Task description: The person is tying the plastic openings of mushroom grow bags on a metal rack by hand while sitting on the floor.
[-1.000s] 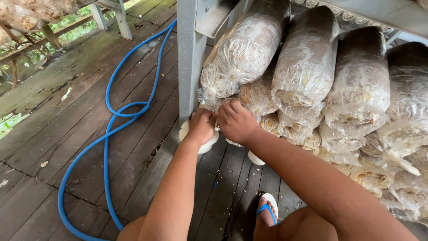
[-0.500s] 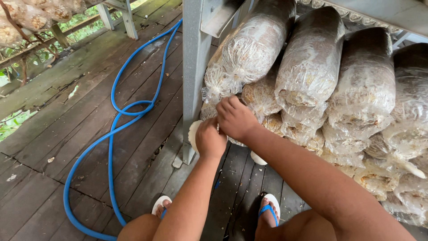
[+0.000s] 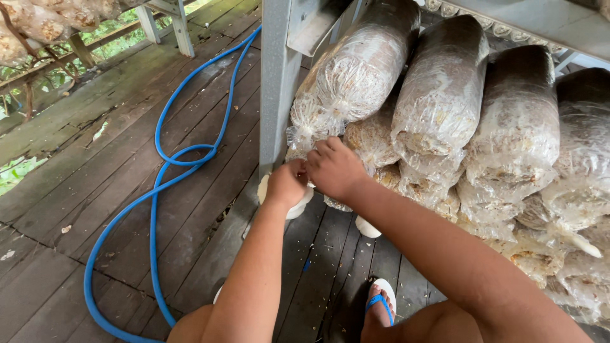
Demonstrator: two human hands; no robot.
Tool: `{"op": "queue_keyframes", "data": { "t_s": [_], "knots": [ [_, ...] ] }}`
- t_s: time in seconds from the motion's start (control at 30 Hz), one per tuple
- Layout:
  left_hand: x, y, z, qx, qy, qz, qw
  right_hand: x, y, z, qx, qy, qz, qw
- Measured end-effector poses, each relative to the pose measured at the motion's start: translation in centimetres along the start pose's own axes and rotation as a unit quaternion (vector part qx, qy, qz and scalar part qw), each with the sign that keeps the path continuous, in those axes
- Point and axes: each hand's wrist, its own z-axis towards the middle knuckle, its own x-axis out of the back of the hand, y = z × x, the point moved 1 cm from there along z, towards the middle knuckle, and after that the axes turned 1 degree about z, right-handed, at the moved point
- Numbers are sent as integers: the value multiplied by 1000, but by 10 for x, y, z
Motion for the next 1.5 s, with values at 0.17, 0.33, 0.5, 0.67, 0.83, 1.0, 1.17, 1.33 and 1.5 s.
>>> {"op": "queue_keyframes", "data": {
  "t_s": [0.17, 0.33, 0.5, 0.67, 0.83, 1.0, 1.17, 1.33, 1.5],
  "knots": [
    [-22, -31, 20, 48, -55, 7, 997, 28, -41, 5, -46, -9, 17, 999],
    [27, 37, -22, 79, -32, -20, 996, 60, -110, -16, -562, -45, 329, 757],
    [25, 61, -38, 46, -15, 61, 997, 12, -149, -48, -807, 76, 437, 389],
    [24, 91, -55, -1, -101, 188, 977, -22, -137, -48, -818, 277, 449, 230],
    [0, 86, -40, -55, -97, 293, 950, -98, -133, -95, -836, 279, 425, 207],
    [-10, 79, -27, -66, -81, 298, 949, -56, -107, -63, -828, 310, 440, 155],
    [3, 79, -30, -52, -83, 286, 953, -80, -118, -87, -774, 328, 528, 119],
    [25, 82, -37, 64, -68, 169, 981, -71, -114, -78, -727, 307, 612, 52],
    [29, 65, -33, 99, -62, 178, 977, -72, -115, -78, -706, 287, 647, 12]
  ]
}}
